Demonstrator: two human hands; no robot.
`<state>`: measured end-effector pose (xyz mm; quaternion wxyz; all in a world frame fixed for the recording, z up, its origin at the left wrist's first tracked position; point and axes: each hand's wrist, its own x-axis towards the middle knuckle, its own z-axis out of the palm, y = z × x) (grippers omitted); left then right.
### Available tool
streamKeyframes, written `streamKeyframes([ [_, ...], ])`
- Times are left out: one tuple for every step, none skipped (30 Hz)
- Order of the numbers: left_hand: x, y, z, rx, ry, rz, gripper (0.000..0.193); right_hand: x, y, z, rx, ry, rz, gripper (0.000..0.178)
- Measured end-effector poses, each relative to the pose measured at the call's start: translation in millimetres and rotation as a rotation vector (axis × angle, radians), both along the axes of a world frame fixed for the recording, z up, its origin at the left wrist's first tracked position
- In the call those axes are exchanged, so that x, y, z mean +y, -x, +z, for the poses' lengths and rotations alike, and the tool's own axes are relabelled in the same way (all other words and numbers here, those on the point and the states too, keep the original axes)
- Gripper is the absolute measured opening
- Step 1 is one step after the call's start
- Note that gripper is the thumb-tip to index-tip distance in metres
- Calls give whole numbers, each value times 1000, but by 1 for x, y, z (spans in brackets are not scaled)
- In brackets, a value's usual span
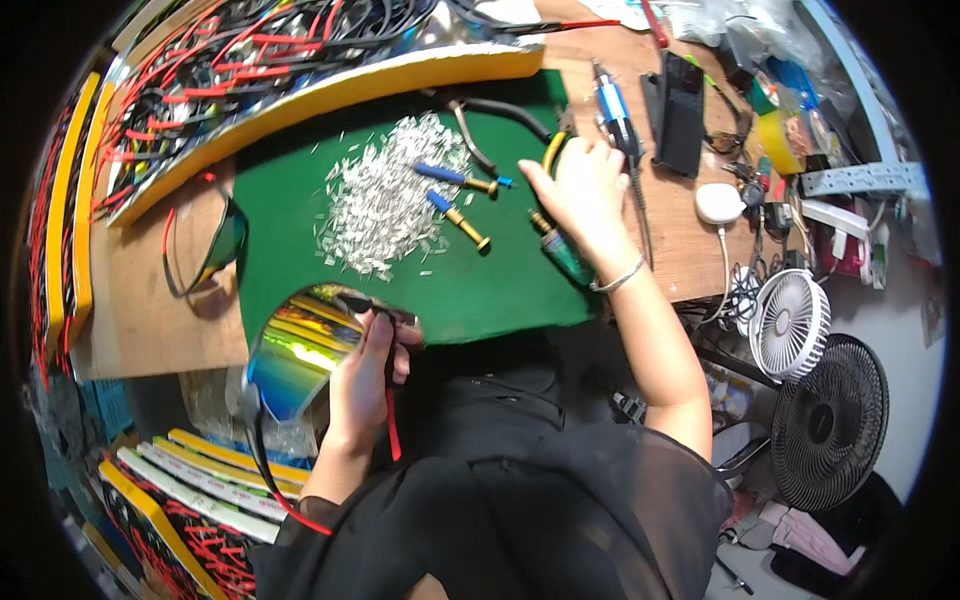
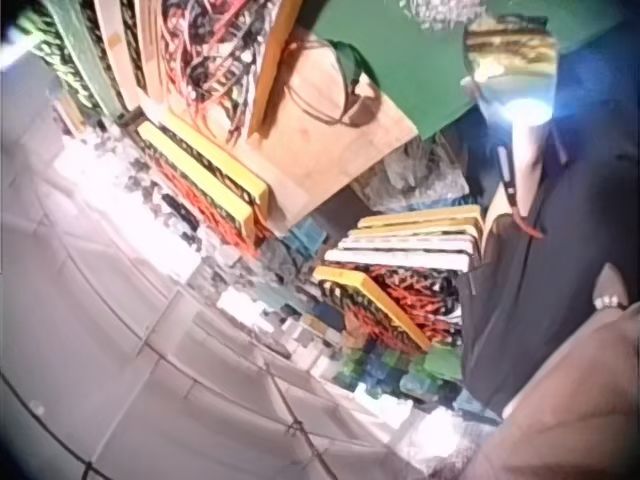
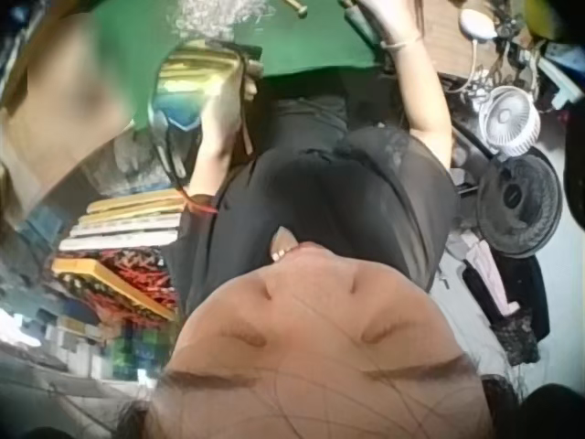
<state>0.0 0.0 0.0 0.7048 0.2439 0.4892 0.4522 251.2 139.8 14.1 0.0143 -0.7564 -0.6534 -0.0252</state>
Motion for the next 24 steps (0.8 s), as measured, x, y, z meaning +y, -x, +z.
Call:
streamKeyframes([
  [0, -1, 18, 33, 69, 20, 19, -5, 2, -3, 28, -24, 25, 56],
  [-2, -1, 35, 58, 132, 42, 18, -6, 1, -5, 58, -38, 37, 53],
  [14, -6, 25, 5, 9, 87, 17, 15, -7, 6, 24, -132, 87, 46],
  [11, -1, 26, 4, 23, 89, 18, 13, -19, -5, 42, -114, 100, 39],
  [10, 3, 28, 3, 24, 89, 18, 15, -27, -12, 60, -110, 112, 33],
  [8, 9, 30, -19, 37, 97, 19, 7, -17, -6, 195, -130, 105, 28],
  [8, 13, 31, 8, 42, 105, 20, -5, -11, 9, 317, -159, 104, 23],
  [9, 13, 33, 31, 47, 109, 20, -20, -6, 19, 438, -276, 183, 19],
  [9, 13, 34, 47, 57, 110, 21, -39, 1, 38, 605, -187, 174, 15],
  [10, 13, 38, 103, 39, 78, 21, -62, 5, 56, 940, -43, 140, 14],
  [8, 14, 39, 107, 15, 81, 27, -84, 14, 74, 1070, 109, 148, 23],
  [2, 18, 35, 86, 128, 104, 31, -102, 19, 78, 1407, 232, 196, 45],
  [-1, 20, 25, 42, 230, 123, 35, -114, 24, 85, 1420, 504, 172, 64],
  [-2, 19, 23, 206, 215, -9, 41, -125, 28, 77, 1433, 733, 189, 67],
  [-2, 16, 25, 217, 225, -23, 41, -137, 36, 67, 1404, 813, 212, 61],
  [-1, 12, 25, 228, 235, -38, 41, -141, 41, 59, 1355, 895, 242, 54],
  [0, 9, 25, 239, 243, -64, 41, -144, 47, 51, 1342, 857, 319, 47],
  [1, 7, 23, 220, 259, -73, 38, -145, 50, 45, 1330, 848, 354, 45],
  [0, 4, 19, 237, 239, -88, 36, -146, 52, 41, 1316, 838, 388, 42],
  [-9, 11, 22, 279, 230, -39, 34, -144, 61, 42, 1368, 862, 424, 38],
  [-11, 12, 18, 303, 203, -33, 32, -145, 63, 39, 1346, 842, 454, 38],
  [-12, 12, 14, 299, 176, -8, 30, -143, 65, 35, 1324, 822, 484, 38],
  [-13, 13, 11, 297, 149, 21, 28, -142, 67, 33, 1301, 803, 514, 37],
  [-15, 15, 6, 314, 130, -12, 27, -140, 68, 35, 1297, 829, 511, 36],
])
